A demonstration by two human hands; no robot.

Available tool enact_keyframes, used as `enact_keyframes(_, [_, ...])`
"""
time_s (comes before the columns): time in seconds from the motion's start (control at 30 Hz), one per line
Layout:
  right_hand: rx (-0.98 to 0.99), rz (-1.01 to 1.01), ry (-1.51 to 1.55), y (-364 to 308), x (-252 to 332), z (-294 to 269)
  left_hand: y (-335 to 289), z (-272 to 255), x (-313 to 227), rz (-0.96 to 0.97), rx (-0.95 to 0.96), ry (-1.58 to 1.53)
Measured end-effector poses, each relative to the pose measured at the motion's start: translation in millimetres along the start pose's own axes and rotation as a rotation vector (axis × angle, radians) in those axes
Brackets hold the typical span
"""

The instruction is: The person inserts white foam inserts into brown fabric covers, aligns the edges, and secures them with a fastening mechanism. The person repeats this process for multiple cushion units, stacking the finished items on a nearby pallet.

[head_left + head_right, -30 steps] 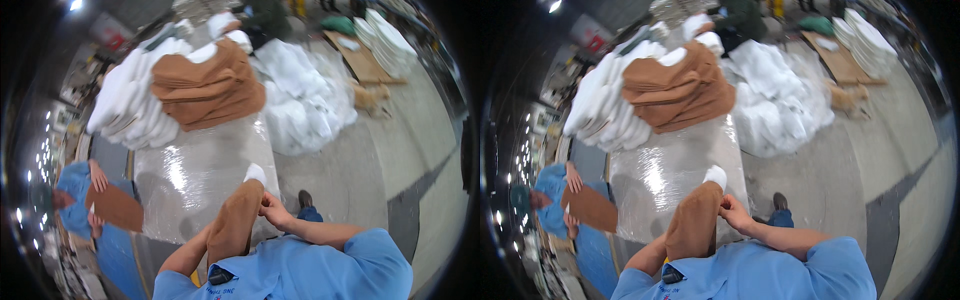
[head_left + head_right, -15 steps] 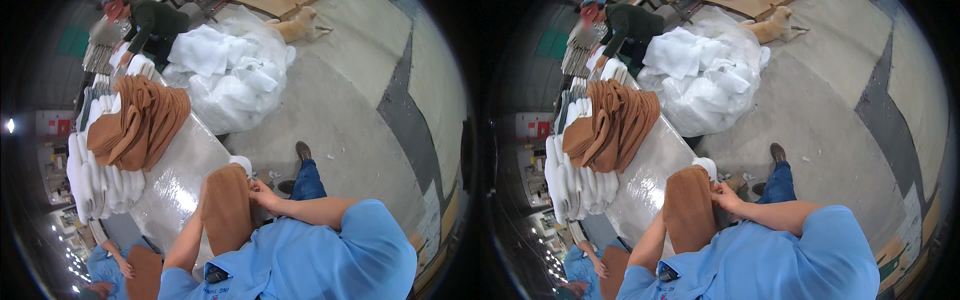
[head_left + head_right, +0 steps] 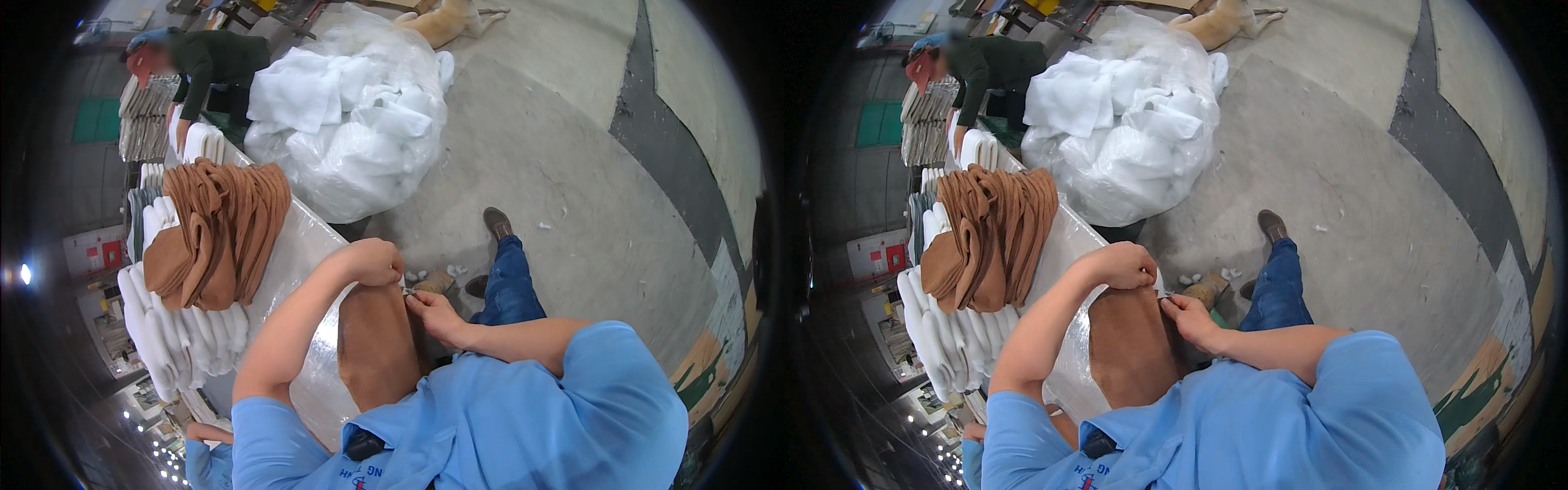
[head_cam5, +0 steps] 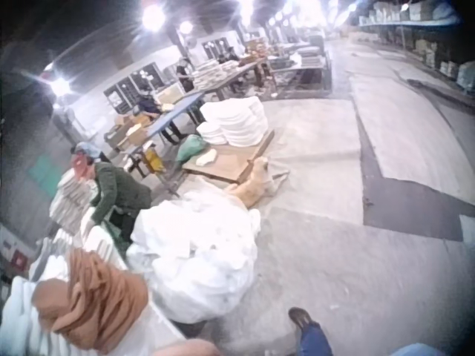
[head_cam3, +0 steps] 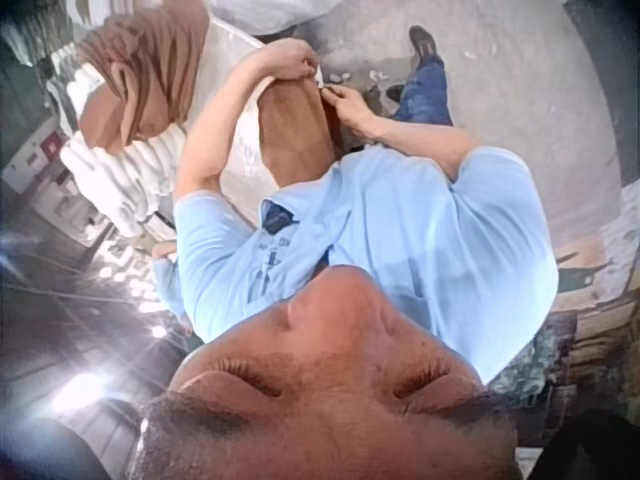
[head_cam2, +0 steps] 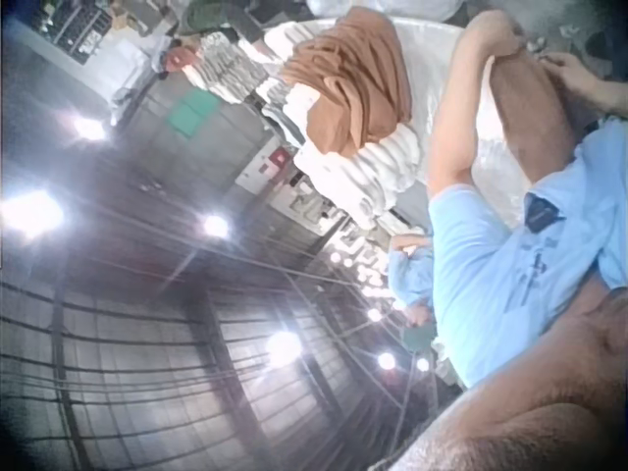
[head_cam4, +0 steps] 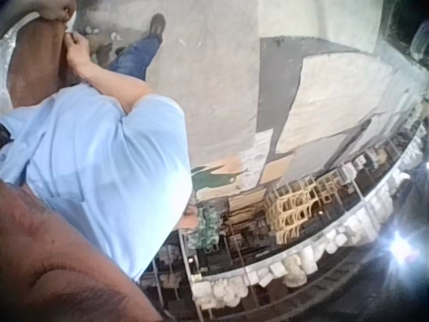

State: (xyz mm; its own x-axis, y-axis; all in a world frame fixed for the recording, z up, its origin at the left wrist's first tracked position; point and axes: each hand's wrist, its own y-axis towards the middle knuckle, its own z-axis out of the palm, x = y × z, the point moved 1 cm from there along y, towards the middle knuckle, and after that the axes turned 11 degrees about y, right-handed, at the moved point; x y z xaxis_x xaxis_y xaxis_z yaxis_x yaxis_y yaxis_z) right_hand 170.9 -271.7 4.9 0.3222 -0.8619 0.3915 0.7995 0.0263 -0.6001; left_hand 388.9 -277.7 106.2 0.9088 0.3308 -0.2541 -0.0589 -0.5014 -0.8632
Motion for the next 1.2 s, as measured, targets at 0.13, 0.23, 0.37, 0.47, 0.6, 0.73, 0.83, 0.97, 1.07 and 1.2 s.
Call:
enact_keyframes(0.13, [-0.055, 0.0, -0.133, -4, 10, -3, 15, -3, -3, -0.005, 0.172, 0.087])
enact_keyframes(0.23, [-0.078, -0.035, -0.108, 0, 4, -5, 25, 2, 3, 0.033, 0.255, 0.019])
enact_keyframes(0.37, [-0.144, -0.085, 0.029, 8, 1, -2, 34, 7, 14, 0.05, 0.327, -0.099])
enact_keyframes(0.47, [-0.172, -0.077, 0.09, 16, -1, 0, 37, 10, 22, 0.022, 0.355, -0.193])
enact_keyframes(0.6, [-0.191, -0.03, 0.126, 20, 2, 0, 36, 19, 37, -0.088, 0.318, -0.455])
enact_keyframes(0.73, [-0.264, 0.026, 0.148, 30, 2, 5, 37, 31, 44, -0.15, 0.197, -0.542])
enact_keyframes(0.83, [-0.328, 0.042, 0.215, 45, 2, 19, 46, 47, 56, -0.162, 0.142, -0.565])
enact_keyframes(0.97, [-0.316, 0.032, 0.165, 50, 0, 22, 48, 55, 64, -0.218, 0.153, -0.69])
enact_keyframes(1.07, [-0.214, 0.007, 0.239, 48, -5, 17, 48, 47, 65, -0.015, 0.09, -0.422])
enact_keyframes(1.2, [-0.241, 0.028, 0.252, 46, 2, 18, 56, 48, 67, 0.06, 0.118, -0.462])
